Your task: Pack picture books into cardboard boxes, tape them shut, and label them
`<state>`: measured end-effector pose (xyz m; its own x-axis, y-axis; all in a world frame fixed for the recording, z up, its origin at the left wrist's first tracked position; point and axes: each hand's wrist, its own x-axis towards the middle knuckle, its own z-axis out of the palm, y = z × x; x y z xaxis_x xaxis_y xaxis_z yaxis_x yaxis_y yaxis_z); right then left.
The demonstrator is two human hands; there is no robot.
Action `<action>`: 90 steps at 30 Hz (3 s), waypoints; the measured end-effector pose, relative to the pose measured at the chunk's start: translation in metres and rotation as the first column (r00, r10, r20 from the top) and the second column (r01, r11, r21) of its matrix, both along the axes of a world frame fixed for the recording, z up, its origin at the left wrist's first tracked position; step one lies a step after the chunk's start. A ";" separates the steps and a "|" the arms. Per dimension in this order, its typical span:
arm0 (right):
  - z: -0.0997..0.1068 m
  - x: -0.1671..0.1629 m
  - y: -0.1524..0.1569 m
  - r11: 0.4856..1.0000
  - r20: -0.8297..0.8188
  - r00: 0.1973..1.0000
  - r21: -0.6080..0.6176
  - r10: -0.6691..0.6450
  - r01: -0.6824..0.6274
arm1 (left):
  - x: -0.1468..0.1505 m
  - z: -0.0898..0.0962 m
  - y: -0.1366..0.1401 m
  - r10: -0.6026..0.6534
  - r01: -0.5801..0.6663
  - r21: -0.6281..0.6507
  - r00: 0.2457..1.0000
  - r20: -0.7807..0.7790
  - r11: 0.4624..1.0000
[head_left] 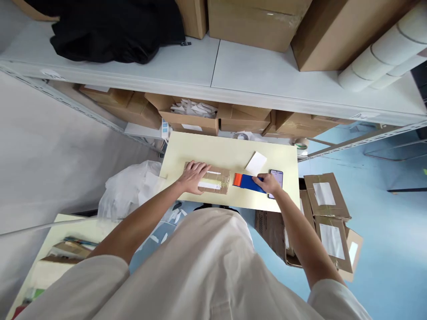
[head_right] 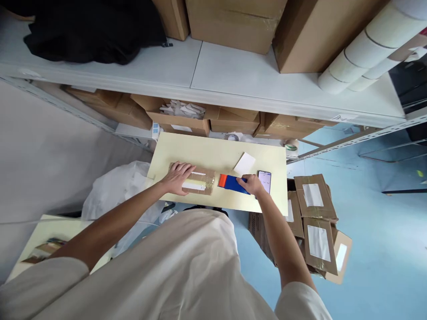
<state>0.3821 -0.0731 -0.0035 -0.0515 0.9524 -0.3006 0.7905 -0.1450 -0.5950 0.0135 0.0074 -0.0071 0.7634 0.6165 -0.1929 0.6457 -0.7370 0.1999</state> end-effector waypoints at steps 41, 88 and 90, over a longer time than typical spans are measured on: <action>-0.059 -0.099 -0.059 0.961 0.453 0.858 -0.014 -0.241 0.277 | -0.040 -0.013 -0.012 0.616 -0.578 -0.221 0.694 0.374 0.785; -0.047 -0.147 -0.023 0.887 0.056 0.900 0.208 -0.432 0.412 | -0.009 -0.030 0.043 0.573 -0.583 -0.066 0.761 0.303 0.809; -0.047 -0.129 -0.054 0.895 0.188 0.882 0.209 -0.433 0.395 | 0.018 -0.025 0.056 0.482 -0.485 -0.061 0.831 0.279 0.872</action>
